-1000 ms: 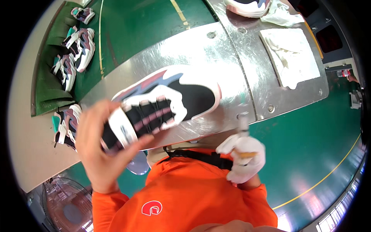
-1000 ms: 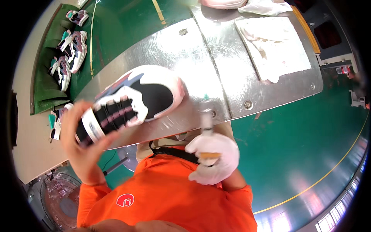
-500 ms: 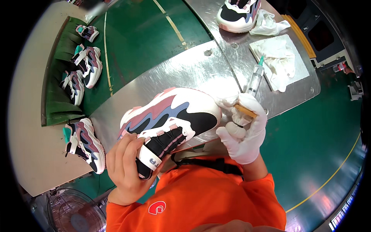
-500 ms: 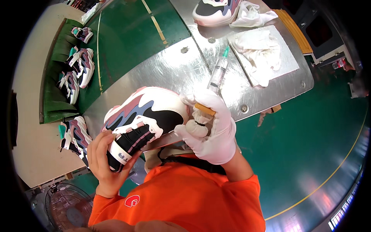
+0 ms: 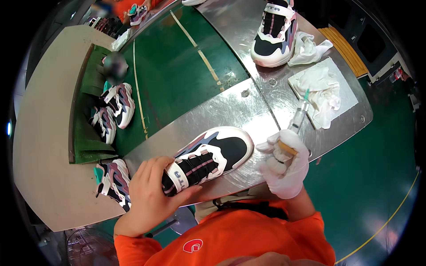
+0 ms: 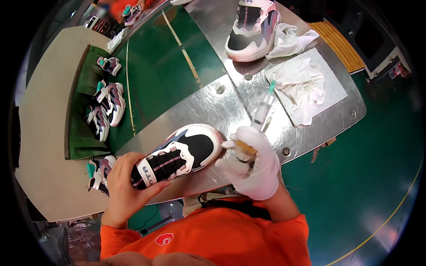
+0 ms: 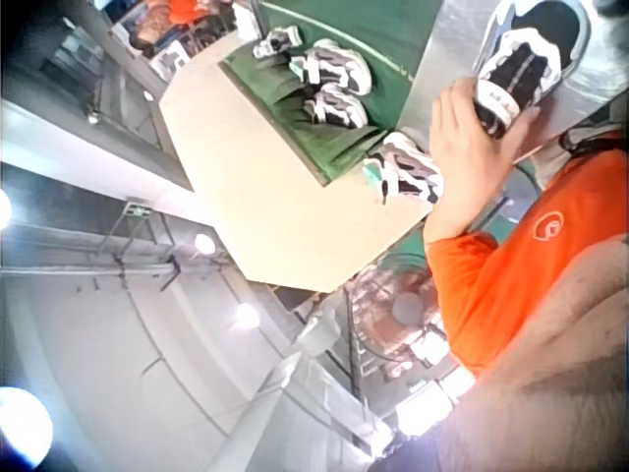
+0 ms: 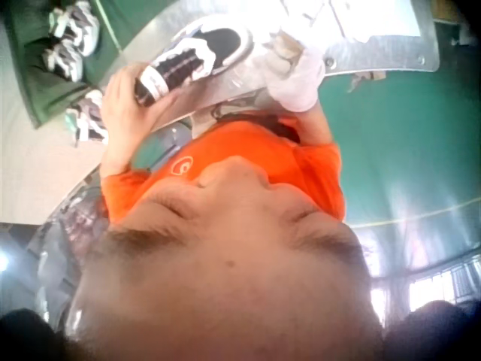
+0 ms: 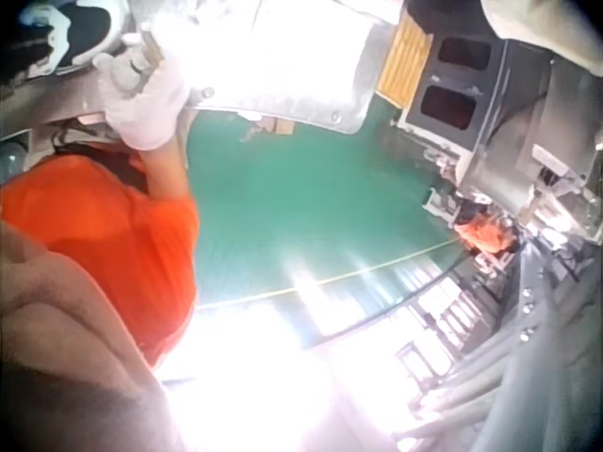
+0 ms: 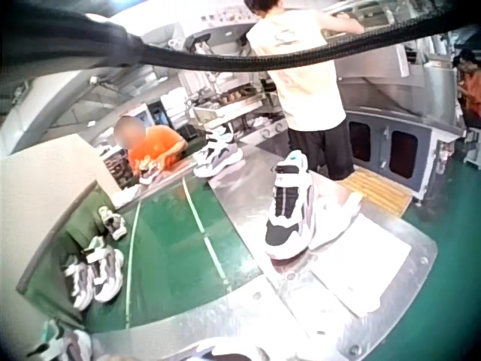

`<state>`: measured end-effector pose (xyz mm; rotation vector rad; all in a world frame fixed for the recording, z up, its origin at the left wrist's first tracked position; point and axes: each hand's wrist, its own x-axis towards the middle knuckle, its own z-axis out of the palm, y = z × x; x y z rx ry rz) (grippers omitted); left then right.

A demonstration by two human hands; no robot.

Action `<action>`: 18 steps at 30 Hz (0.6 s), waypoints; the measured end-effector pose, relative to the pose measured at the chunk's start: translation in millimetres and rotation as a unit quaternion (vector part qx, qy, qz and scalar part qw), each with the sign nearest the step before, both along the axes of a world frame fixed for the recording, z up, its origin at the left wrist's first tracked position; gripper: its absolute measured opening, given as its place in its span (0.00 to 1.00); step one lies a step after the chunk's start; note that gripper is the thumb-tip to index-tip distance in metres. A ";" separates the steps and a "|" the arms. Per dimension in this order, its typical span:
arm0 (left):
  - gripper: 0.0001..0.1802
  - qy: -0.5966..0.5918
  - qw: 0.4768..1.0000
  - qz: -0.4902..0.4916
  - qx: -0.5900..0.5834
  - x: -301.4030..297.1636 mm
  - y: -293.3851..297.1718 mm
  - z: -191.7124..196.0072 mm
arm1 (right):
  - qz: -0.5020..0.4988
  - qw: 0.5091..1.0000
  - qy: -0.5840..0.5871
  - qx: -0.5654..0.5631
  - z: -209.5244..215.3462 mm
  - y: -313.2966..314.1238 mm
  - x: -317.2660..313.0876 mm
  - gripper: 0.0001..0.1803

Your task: The person uses a syringe to apply glue to the seams of a multi-colored sneaker on a factory assembly line. They rotate the shoe to access different areas, then place it on the conveyor belt and pick up the next shoe to repeat the process.

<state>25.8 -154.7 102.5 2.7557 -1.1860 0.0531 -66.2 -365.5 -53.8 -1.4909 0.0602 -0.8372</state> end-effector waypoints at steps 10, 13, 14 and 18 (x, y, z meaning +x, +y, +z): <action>0.41 0.376 0.892 -0.241 0.070 123.2 -71.0 -2.1 | -0.123 0.989 0.076 0.038 3.7 -10.7 11.8 0.35; 0.37 0.497 0.826 -0.175 0.199 126.9 -103.2 -53.9 | -0.144 0.981 0.116 0.065 12.4 -9.4 16.8 0.34; 0.37 0.491 0.837 -0.157 0.185 121.4 -103.3 -55.7 | -0.160 0.977 0.123 0.068 16.0 -10.7 19.6 0.34; 0.33 0.452 0.886 -0.086 0.064 79.6 -89.7 -47.2 | -0.107 0.973 0.137 0.154 41.6 -10.5 23.5 0.31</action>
